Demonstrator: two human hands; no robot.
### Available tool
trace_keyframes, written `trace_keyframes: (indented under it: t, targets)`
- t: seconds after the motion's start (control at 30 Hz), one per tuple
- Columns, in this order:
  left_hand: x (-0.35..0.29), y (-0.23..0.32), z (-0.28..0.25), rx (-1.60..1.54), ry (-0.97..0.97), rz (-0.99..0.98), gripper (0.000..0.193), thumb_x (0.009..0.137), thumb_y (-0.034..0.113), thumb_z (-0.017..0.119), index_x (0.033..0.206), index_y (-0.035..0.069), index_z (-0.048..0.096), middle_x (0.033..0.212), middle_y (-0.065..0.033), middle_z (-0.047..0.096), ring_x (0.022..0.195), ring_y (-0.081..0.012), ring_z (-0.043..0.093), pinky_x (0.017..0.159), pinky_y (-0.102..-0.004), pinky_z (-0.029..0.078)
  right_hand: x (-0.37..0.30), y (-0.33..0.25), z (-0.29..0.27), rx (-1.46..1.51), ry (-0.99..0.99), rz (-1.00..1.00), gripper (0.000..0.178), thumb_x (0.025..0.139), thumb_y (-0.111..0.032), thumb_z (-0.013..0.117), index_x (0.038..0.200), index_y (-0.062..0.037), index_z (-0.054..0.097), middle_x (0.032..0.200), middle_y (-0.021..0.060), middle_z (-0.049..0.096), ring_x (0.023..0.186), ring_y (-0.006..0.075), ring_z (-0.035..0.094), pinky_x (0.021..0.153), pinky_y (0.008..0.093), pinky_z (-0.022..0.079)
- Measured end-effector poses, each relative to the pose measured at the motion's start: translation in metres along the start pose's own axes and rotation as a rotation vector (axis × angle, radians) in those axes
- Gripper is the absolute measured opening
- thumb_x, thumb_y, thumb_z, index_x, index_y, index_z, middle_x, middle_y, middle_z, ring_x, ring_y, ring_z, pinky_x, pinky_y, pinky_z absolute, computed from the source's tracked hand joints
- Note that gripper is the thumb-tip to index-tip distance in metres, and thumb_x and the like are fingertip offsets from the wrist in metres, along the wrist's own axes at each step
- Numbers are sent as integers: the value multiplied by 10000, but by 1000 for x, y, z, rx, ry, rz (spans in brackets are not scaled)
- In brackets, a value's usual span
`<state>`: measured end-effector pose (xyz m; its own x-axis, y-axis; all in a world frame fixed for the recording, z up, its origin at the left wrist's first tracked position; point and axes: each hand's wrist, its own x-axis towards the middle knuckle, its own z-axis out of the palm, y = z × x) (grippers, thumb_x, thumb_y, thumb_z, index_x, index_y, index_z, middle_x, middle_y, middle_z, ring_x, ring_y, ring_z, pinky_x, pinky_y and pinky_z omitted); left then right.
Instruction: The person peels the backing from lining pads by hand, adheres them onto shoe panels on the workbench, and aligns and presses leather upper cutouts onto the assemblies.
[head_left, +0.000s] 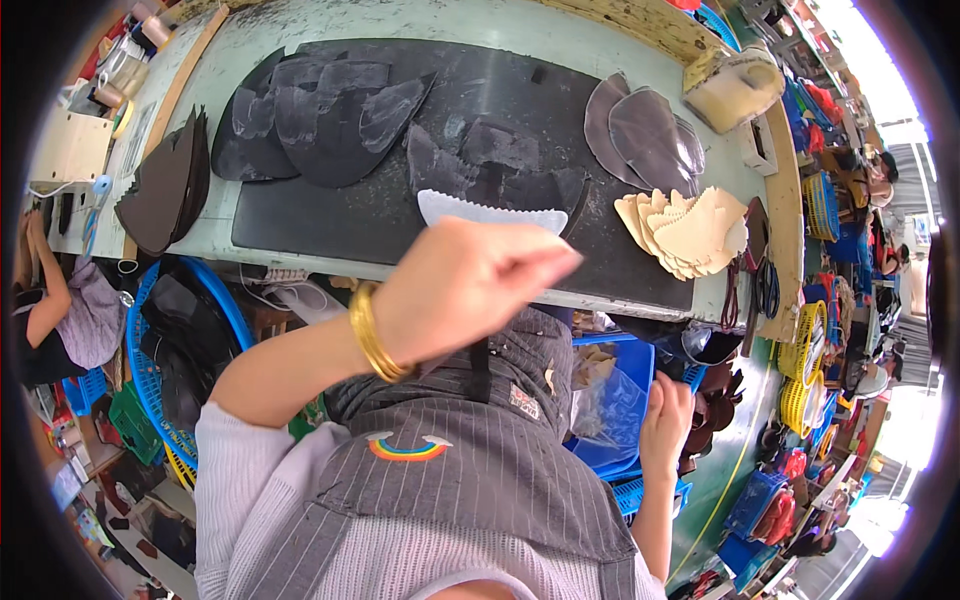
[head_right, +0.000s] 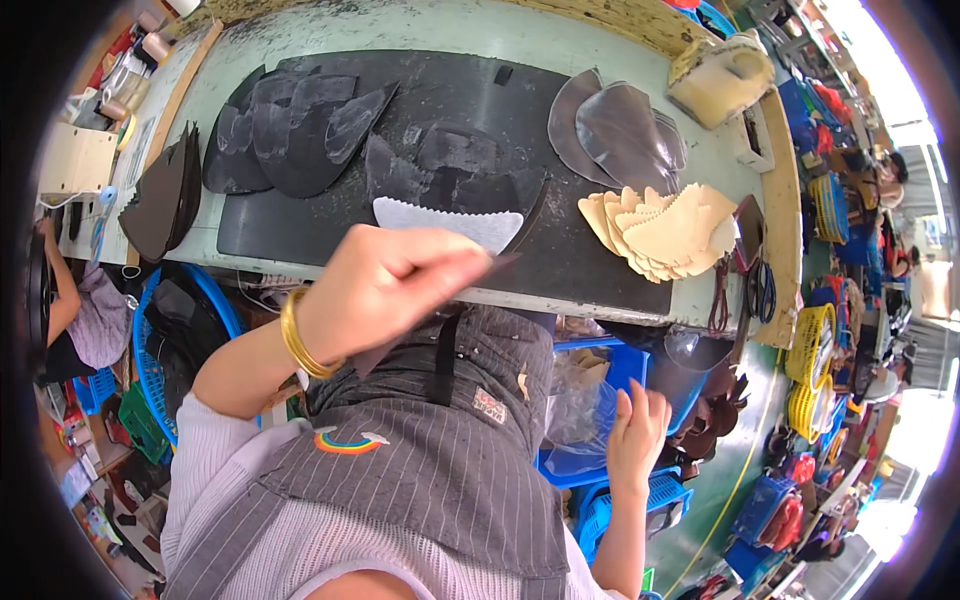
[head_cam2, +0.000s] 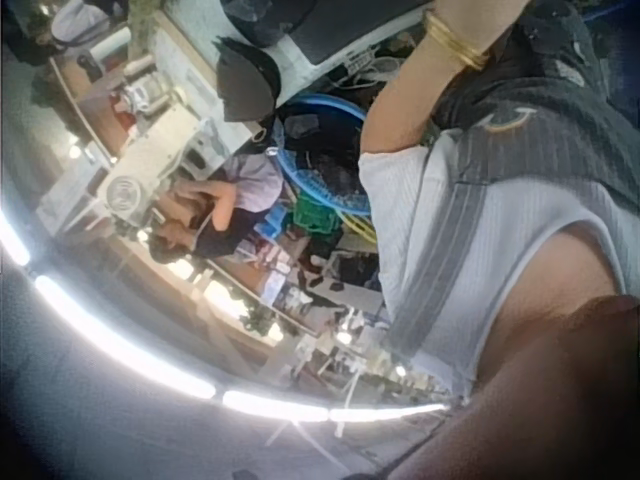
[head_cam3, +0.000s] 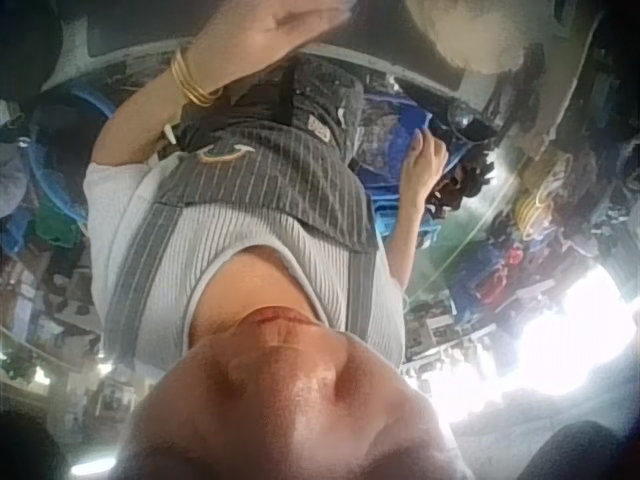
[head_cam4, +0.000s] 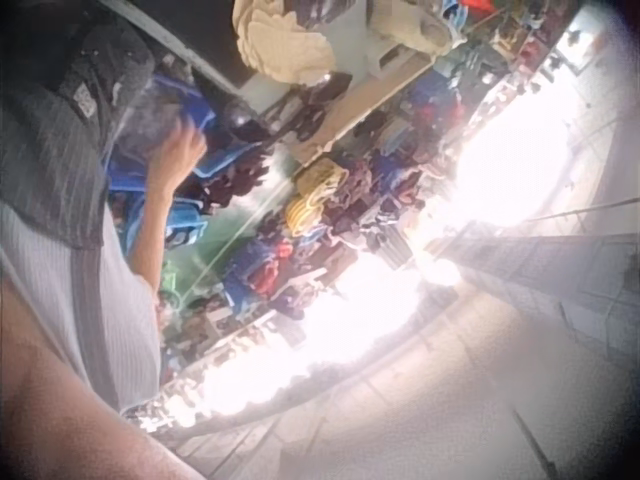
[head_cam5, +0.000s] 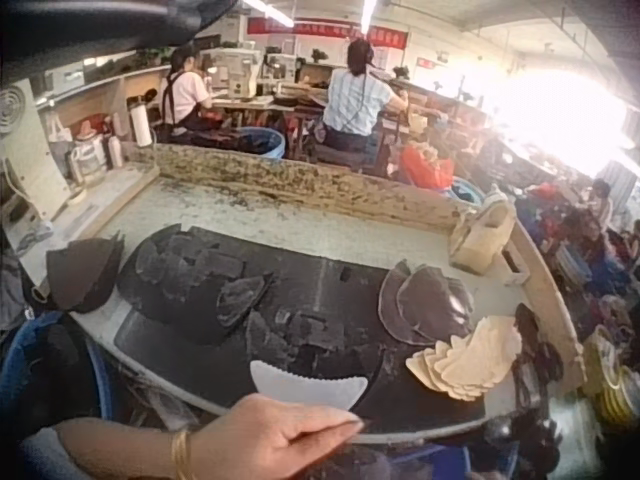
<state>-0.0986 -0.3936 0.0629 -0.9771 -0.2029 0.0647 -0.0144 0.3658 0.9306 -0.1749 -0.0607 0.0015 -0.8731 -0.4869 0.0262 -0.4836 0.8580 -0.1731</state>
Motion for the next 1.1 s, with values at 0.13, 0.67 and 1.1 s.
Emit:
trace_keyframes:
  t: [0.13, 0.67, 1.1]
  targets:
    - [-25, 24, 28, 547, -205, 385, 214, 809, 275, 651, 992, 165, 642, 696, -9, 559, 548, -192, 568, 482, -288, 470, 35, -112, -21, 2207, -854, 438, 461, 959, -421, 406, 1164, -41, 567, 1132, 105, 606, 1053, 253, 571, 938, 389, 434]
    - [7, -73, -22, -1169, 521, -372, 155, 879, 77, 615, 1010, -2, 591, 967, -79, 648, 867, -133, 627, 760, -281, 515, 156, -175, 17, 1852, -500, 392, 259, 930, -161, 515, 1115, 4, 591, 1069, 111, 638, 938, 203, 636, 838, 331, 513]
    - [10, -120, -26, -146, 657, -343, 223, 833, 22, 659, 1038, -28, 587, 853, -30, 658, 711, -31, 597, 612, -168, 492, 168, -164, 58, 1368, -403, 176, 153, 888, -88, 606, 961, 44, 628, 879, 48, 668, 775, 85, 597, 696, 229, 482]
